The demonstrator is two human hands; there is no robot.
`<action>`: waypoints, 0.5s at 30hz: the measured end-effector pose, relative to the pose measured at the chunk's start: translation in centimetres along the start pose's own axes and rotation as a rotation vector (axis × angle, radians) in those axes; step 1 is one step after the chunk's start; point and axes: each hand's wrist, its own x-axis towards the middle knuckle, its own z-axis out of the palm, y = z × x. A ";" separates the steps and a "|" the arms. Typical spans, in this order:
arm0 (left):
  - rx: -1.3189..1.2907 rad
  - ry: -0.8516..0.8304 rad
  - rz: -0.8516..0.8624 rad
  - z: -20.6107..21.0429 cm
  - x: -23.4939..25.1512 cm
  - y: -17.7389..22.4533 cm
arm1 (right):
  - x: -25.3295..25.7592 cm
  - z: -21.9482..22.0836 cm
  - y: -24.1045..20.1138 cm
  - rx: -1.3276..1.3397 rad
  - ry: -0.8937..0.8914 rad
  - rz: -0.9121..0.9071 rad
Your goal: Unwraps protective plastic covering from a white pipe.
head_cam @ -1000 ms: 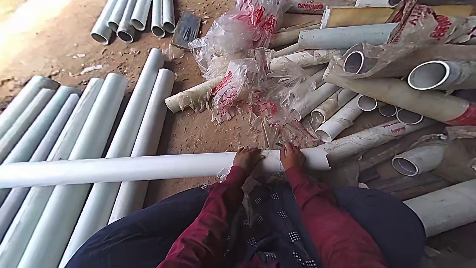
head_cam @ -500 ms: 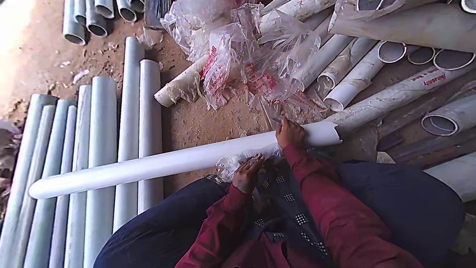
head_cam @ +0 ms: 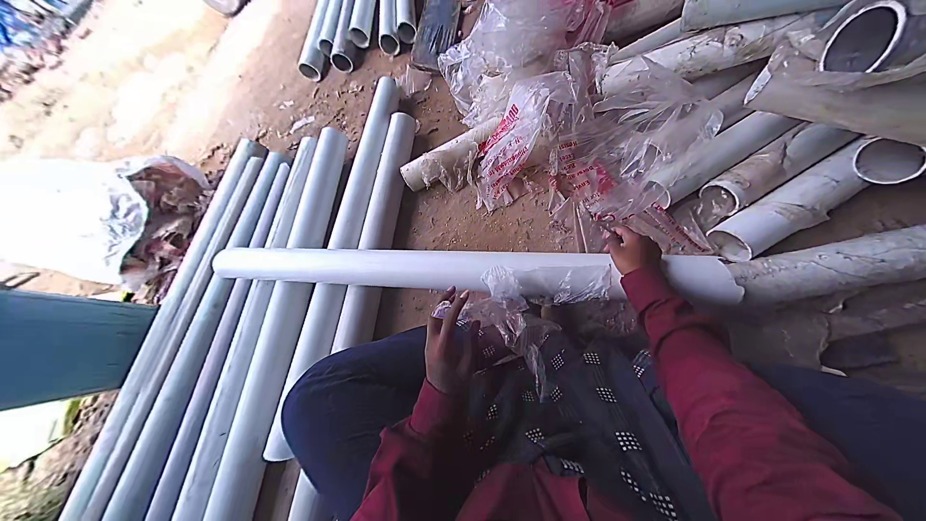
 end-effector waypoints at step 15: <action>0.033 -0.326 -0.272 7.9 1.1 -1.3 | -3.9 -0.4 -1.7 -0.349 -0.042 -0.070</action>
